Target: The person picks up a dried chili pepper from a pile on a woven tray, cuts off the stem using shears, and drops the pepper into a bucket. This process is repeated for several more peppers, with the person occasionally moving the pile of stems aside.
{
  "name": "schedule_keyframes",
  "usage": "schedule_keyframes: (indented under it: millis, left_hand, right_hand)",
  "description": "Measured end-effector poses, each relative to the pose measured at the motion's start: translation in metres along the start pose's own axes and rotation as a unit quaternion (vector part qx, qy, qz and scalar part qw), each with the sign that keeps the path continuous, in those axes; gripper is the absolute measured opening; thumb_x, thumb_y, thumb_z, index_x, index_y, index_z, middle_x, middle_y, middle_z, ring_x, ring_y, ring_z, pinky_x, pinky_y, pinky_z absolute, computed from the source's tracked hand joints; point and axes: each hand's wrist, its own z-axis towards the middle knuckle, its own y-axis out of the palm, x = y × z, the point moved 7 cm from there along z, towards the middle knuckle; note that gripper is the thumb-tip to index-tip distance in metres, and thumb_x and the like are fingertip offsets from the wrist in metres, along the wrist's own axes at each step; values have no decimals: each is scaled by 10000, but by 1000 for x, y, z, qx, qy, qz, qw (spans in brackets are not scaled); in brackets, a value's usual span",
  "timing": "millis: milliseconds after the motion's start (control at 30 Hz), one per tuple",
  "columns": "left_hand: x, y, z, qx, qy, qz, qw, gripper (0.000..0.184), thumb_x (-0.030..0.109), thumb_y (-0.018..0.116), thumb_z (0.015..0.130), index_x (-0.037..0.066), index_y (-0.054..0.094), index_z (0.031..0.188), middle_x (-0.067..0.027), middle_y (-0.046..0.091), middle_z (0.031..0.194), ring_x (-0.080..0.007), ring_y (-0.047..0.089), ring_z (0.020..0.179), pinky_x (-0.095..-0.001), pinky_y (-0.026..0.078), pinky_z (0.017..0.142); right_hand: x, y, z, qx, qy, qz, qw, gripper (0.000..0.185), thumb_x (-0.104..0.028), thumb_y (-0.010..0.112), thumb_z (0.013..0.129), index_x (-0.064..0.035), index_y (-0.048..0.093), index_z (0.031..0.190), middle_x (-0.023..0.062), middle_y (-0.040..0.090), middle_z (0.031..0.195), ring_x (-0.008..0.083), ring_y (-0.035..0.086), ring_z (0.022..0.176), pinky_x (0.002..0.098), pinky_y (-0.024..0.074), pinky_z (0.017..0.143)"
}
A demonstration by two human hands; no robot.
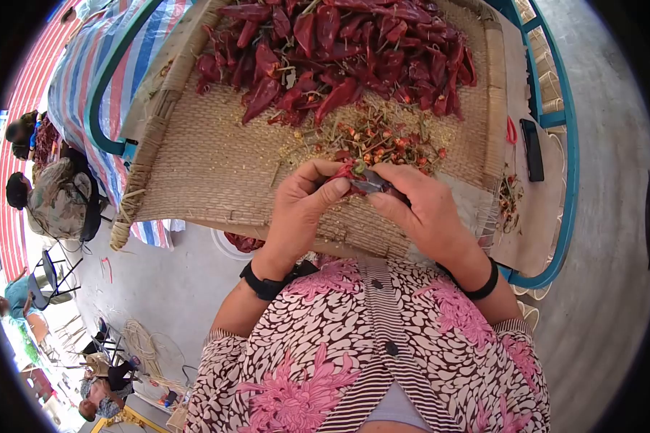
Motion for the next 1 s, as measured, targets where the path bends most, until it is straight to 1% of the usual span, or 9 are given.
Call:
schedule_keyframes:
  millis: [100, 233, 300, 367, 433, 533, 600, 900, 1000]
  left_hand:
    - [3, 4, 2, -9, 5, 10, 1000, 165, 108, 642, 913, 33, 604, 1055, -19, 653, 980, -75, 585, 886, -224, 465, 783]
    - [-2, 2, 4, -25, 3, -20, 999, 133, 101, 641, 912, 40, 601, 1023, -19, 655, 972, -80, 585, 884, -234, 458, 796]
    - [-5, 5, 4, -44, -11, -80, 996, 134, 96, 643, 908, 44, 600, 1023, -21, 656, 972, -84, 585, 889, -240, 451, 810]
    - [-7, 8, 4, -66, -22, -131, 989, 140, 94, 645, 904, 45, 599, 1027, -26, 657, 976, -89, 586, 894, -246, 445, 822]
    - [-8, 11, 4, -93, -28, -173, 980, 150, 94, 647, 902, 45, 597, 1034, -33, 658, 984, -94, 587, 900, -251, 440, 834]
    - [-9, 3, 4, -48, -21, -109, 993, 156, 101, 648, 904, 43, 597, 1039, -28, 657, 978, -89, 585, 904, -250, 444, 828]
    - [-7, 4, 4, -32, -17, -74, 997, 149, 105, 645, 908, 40, 598, 1035, -19, 656, 960, -81, 583, 888, -241, 450, 808]
    - [-5, 3, -1, 7, -4, 70, 997, 98, 84, 632, 914, 41, 591, 992, -10, 649, 966, -72, 582, 888, -235, 467, 820]
    - [-4, 4, 0, 2, -2, 30, 1000, 109, 97, 633, 913, 41, 587, 995, -26, 653, 968, -86, 588, 900, -251, 460, 847]
  right_hand:
    - [2, 2, -1, 26, -19, 28, 999, 378, -289, 616, 918, 4, 594, 1156, 172, 635, 950, 263, 646, 796, 342, 496, 682]
    - [12, 9, 1, -21, 44, 184, 982, 388, -301, 594, 942, 23, 589, 1155, 89, 638, 898, 176, 619, 771, 317, 490, 669]
    - [19, 17, -4, -86, 126, 313, 937, 385, -295, 588, 950, 29, 585, 1157, 42, 618, 863, 143, 590, 752, 296, 479, 658]
    - [29, 28, -11, -151, 186, 482, 843, 378, -287, 584, 956, 31, 583, 1160, 6, 594, 837, 122, 564, 734, 275, 466, 648]
    - [31, 32, -13, -163, 216, 533, 801, 369, -279, 585, 956, 28, 583, 1160, -8, 579, 819, 113, 547, 718, 263, 454, 639]
    - [26, 25, -5, -90, 171, 376, 906, 358, -273, 596, 947, 17, 586, 1157, 3, 576, 801, 114, 542, 704, 265, 447, 630]
    - [12, 11, 2, -23, 35, 209, 977, 354, -274, 607, 939, 9, 589, 1152, 20, 580, 793, 125, 550, 701, 277, 452, 628]
    - [7, 4, 1, 31, -21, 41, 998, 343, -259, 630, 916, 24, 604, 1107, 93, 629, 858, 171, 599, 756, 301, 477, 674]
    - [15, 11, 1, 49, -1, 173, 984, 319, -264, 617, 932, -6, 610, 1120, 60, 605, 778, 114, 555, 675, 267, 447, 597]
